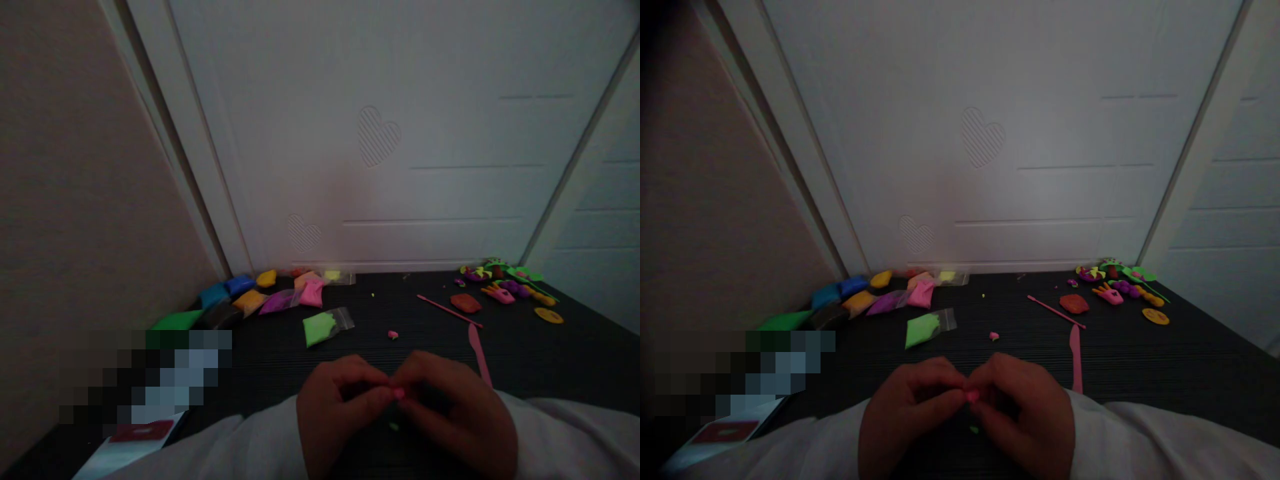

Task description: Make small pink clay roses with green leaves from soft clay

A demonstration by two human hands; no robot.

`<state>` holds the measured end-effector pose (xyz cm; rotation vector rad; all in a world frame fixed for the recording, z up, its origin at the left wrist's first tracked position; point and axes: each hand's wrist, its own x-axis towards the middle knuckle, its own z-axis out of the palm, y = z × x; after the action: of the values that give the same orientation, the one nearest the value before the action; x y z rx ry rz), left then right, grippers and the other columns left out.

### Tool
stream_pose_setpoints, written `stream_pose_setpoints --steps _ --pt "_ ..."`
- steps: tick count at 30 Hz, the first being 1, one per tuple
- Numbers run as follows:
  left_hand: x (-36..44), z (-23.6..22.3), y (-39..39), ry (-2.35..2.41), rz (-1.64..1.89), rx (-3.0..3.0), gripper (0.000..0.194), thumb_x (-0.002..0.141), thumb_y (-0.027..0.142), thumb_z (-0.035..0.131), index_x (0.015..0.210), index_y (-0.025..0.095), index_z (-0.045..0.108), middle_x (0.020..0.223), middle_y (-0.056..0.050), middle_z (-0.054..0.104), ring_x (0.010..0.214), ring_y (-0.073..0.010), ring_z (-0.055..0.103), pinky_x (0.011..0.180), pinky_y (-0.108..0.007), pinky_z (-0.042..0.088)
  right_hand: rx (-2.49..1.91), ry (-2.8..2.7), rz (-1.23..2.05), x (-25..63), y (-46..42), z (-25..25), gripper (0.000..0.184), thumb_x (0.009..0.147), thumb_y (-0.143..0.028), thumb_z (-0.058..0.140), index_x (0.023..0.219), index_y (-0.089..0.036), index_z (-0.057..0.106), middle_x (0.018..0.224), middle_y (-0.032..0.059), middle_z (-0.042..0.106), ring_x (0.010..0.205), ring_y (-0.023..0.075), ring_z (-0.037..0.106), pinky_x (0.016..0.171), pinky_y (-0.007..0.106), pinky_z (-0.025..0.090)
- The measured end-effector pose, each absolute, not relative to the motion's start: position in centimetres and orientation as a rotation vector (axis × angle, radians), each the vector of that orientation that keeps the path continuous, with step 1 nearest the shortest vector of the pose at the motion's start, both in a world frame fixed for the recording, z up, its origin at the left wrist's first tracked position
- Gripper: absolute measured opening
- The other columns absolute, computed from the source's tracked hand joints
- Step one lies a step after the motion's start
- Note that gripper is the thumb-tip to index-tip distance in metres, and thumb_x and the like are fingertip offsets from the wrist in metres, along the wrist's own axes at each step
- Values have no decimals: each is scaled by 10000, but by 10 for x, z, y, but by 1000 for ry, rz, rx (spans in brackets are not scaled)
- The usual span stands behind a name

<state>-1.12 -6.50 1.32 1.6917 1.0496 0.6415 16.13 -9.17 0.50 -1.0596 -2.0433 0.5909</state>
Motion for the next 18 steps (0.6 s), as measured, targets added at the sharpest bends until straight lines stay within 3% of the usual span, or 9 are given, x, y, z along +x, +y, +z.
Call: stream_pose_setpoints --steps 6,18 --pt "-8 18 -68 1074 657 1663 304 638 438 577 738 163 658 721 -19 561 676 -135 507 593 -242 353 -1060 -2032 626 162 -94 7 242 660 -126 543 883 -220 534 725 -18 567 637 92 505 571 215 383" --pt "-9 12 -66 979 661 1604 300 647 407 579 781 143 633 746 -29 568 709 -148 524 642 -255 388 -1034 -2052 591 163 -91 4 121 690 -152 535 798 -204 552 680 -28 550 615 69 499 561 194 369"
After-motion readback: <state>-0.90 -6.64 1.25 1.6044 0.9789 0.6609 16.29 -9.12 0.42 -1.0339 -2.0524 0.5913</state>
